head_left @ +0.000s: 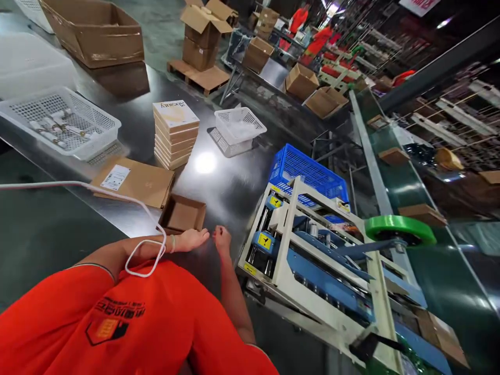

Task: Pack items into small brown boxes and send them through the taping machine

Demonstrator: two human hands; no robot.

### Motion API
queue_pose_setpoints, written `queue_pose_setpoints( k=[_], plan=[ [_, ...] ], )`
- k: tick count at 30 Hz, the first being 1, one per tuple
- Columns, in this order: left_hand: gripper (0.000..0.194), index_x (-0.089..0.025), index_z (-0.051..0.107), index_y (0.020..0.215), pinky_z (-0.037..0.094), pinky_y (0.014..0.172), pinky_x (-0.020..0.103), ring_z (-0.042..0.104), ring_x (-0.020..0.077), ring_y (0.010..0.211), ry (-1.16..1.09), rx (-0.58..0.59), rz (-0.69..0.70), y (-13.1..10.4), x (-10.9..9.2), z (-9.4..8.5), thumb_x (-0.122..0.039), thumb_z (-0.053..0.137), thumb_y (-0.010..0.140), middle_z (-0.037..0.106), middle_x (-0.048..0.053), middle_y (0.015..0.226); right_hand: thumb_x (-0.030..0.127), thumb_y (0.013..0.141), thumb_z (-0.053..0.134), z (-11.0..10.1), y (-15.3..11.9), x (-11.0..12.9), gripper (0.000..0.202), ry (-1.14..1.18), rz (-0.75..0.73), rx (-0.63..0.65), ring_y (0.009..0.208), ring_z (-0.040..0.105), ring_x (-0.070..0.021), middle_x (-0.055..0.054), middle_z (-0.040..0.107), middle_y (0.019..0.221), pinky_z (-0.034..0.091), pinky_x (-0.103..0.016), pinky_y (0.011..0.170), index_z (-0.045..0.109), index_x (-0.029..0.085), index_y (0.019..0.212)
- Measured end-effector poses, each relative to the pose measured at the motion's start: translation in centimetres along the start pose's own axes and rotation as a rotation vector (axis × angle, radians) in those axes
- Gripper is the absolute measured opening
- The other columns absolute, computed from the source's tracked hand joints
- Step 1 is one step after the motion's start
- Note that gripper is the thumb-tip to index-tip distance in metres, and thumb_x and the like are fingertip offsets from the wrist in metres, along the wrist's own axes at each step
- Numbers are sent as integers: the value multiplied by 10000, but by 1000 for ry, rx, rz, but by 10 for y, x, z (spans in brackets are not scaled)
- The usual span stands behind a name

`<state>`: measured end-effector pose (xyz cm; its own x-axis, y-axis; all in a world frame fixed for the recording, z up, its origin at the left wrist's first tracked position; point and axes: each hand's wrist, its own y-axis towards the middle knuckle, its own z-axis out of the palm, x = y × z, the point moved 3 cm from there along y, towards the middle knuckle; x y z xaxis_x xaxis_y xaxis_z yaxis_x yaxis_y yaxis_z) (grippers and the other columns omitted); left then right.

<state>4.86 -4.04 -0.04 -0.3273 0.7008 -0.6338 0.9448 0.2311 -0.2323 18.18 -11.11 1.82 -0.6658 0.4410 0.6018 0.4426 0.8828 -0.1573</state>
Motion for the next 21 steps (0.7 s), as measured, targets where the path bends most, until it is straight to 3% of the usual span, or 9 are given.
queue_pose_setpoints(
  k=[3, 5, 7, 8, 11, 13, 16, 18, 21],
  plan=[
    [307, -137, 789, 1288, 669, 989, 397, 828, 268, 1001, -15, 36, 71, 3, 0, 1, -93, 581, 1067, 841, 175, 1233, 421, 1163, 592, -6, 34, 18, 646, -105, 190, 68, 976, 854, -303, -147, 870, 1028, 664, -391, 961, 636, 57, 1695],
    [190, -169, 815, 1192, 663, 1087, 380, 810, 263, 1078, -43, 6, 170, -3, 10, -16, -202, 655, 1095, 853, 130, 1156, 310, 1119, 667, -1, 50, 39, 678, -206, 272, 130, 1132, 848, -312, -168, 879, 1179, 632, -359, 1025, 582, 86, 1753],
    [185, -201, 823, 1179, 625, 1228, 444, 783, 301, 1230, -58, -80, 226, -17, 33, -41, -318, 695, 1115, 848, 136, 1204, 199, 1107, 620, 3, 56, 56, 668, -283, 312, 155, 1234, 837, -323, -205, 872, 1287, 617, -354, 1056, 572, 82, 1763],
    [235, -200, 819, 1234, 600, 1275, 497, 765, 326, 1295, -60, -170, 169, -26, 51, -55, -357, 677, 1131, 837, 155, 1257, 162, 1105, 591, 5, 56, 62, 681, -308, 326, 162, 1262, 837, -330, -219, 871, 1311, 619, -361, 1066, 553, 73, 1780],
    [512, -118, 680, 1581, 561, 1301, 629, 713, 405, 1427, -98, -477, -281, -55, 114, -84, -394, 585, 1161, 766, 250, 1444, 117, 1119, 563, 6, 48, 69, 742, -384, 333, 190, 1270, 858, -336, -239, 883, 1313, 644, -380, 1078, 456, 54, 1851],
    [671, -64, 519, 1750, 551, 1319, 622, 679, 419, 1513, -205, -547, -485, -63, 141, -82, -380, 555, 1159, 704, 293, 1572, 100, 1131, 593, 3, 46, 72, 711, -455, 323, 212, 1248, 878, -337, -252, 892, 1282, 665, -377, 1060, 489, 36, 1831],
    [715, -35, 395, 1841, 540, 1353, 560, 664, 389, 1579, -348, -455, -522, -54, 151, -61, -254, 446, 1163, 631, 318, 1689, 188, 1161, 670, -12, 66, 91, 525, -532, 314, 188, 1218, 889, -394, -304, 882, 1234, 698, -422, 1015, 688, 2, 1652],
    [713, -65, 388, 1864, 577, 1315, 548, 713, 390, 1529, -365, -434, -554, -46, 148, -49, -224, 414, 1170, 616, 315, 1710, 284, 1179, 685, -27, 102, 126, 528, -554, 216, 72, 1292, 858, -433, -353, 847, 1325, 696, -477, 1061, 707, 2, 1625],
    [723, -108, 373, 1895, 630, 1251, 522, 755, 395, 1485, -346, -436, -571, -41, 140, -44, -234, 423, 1185, 603, 308, 1743, 241, 1158, 666, -44, 178, 211, 694, -581, -222, -163, 1650, 627, -446, -359, 666, 1695, 573, -539, 1310, 532, 49, 1812]
  ],
)
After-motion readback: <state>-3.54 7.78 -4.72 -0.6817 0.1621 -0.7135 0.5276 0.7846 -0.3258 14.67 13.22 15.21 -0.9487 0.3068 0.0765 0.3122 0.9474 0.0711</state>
